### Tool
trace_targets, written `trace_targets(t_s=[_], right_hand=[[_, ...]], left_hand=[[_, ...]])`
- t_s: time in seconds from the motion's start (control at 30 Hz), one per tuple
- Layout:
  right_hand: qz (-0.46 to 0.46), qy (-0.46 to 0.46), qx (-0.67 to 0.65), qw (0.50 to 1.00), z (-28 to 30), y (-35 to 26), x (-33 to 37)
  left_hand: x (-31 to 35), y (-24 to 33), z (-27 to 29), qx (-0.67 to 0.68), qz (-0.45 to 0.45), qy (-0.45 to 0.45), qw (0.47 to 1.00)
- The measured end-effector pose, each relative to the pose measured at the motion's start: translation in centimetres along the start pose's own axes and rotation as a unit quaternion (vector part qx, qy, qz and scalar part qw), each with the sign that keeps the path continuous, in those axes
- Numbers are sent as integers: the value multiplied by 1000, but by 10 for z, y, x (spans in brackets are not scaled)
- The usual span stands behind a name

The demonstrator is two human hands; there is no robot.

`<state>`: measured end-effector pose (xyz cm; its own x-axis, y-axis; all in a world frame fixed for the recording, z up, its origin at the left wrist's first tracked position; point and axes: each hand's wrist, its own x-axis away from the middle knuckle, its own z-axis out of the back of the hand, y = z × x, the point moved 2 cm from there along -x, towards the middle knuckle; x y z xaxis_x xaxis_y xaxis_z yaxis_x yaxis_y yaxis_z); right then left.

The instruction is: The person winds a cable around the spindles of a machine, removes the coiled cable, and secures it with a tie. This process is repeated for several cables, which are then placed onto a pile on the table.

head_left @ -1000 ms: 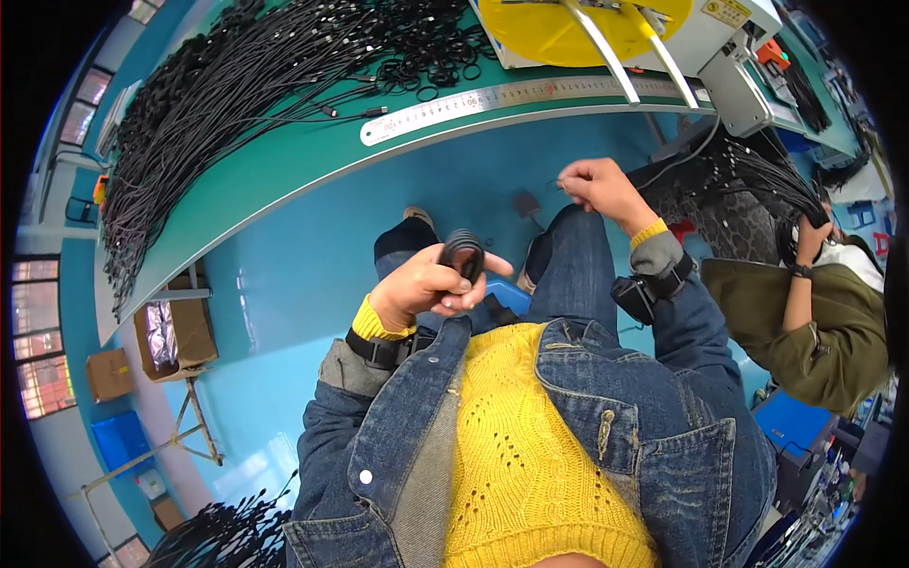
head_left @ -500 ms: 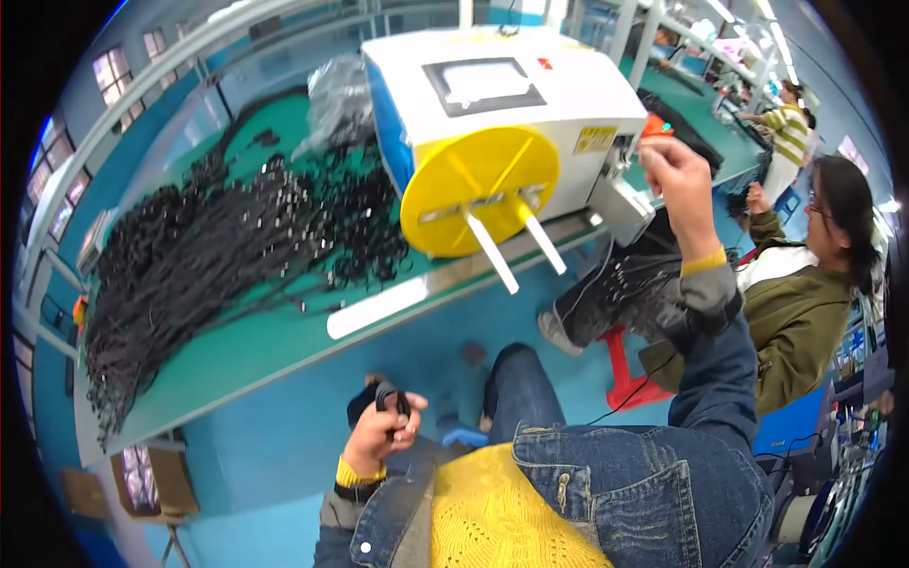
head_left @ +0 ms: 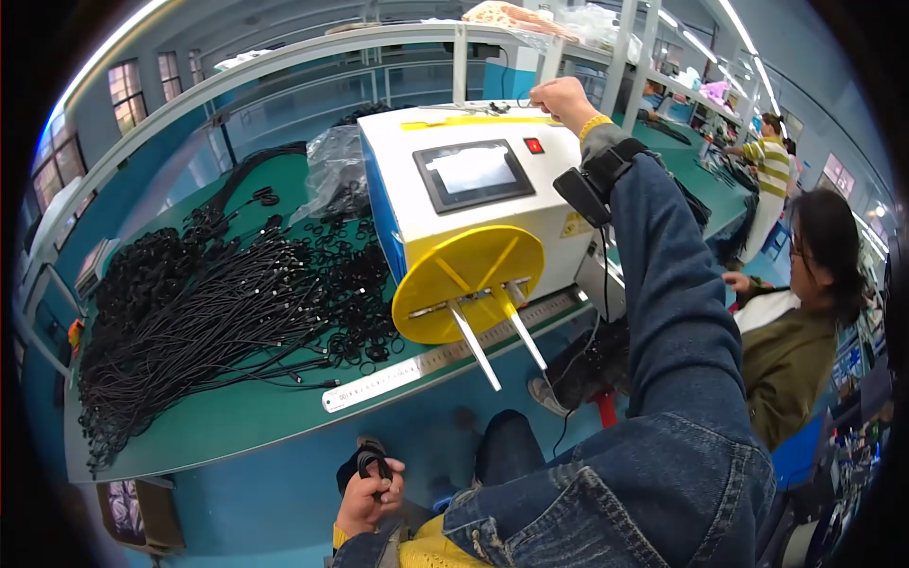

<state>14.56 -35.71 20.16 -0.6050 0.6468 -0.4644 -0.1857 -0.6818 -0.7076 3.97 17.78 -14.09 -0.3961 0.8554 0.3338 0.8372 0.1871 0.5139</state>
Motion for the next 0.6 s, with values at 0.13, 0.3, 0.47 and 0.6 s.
trace_targets(t_s=[0.13, 0.3, 0.47, 0.6], right_hand=[[-85, -2, -6, 996, -21, 28, -28], [42, 120, 125, 984, 20, 67, -22], [99, 16, -226, 969, 22, -14, 124], [238, -499, -281, 785, 61, -40, 289]], left_hand=[[10, 1, 9, 9, -16, 30, 999], [0, 4, 2, 1, 1, 23, 1000], [-6, -10, 12, -1, 3, -2, 1000], [-21, -3, 2, -4, 25, -58, 998]])
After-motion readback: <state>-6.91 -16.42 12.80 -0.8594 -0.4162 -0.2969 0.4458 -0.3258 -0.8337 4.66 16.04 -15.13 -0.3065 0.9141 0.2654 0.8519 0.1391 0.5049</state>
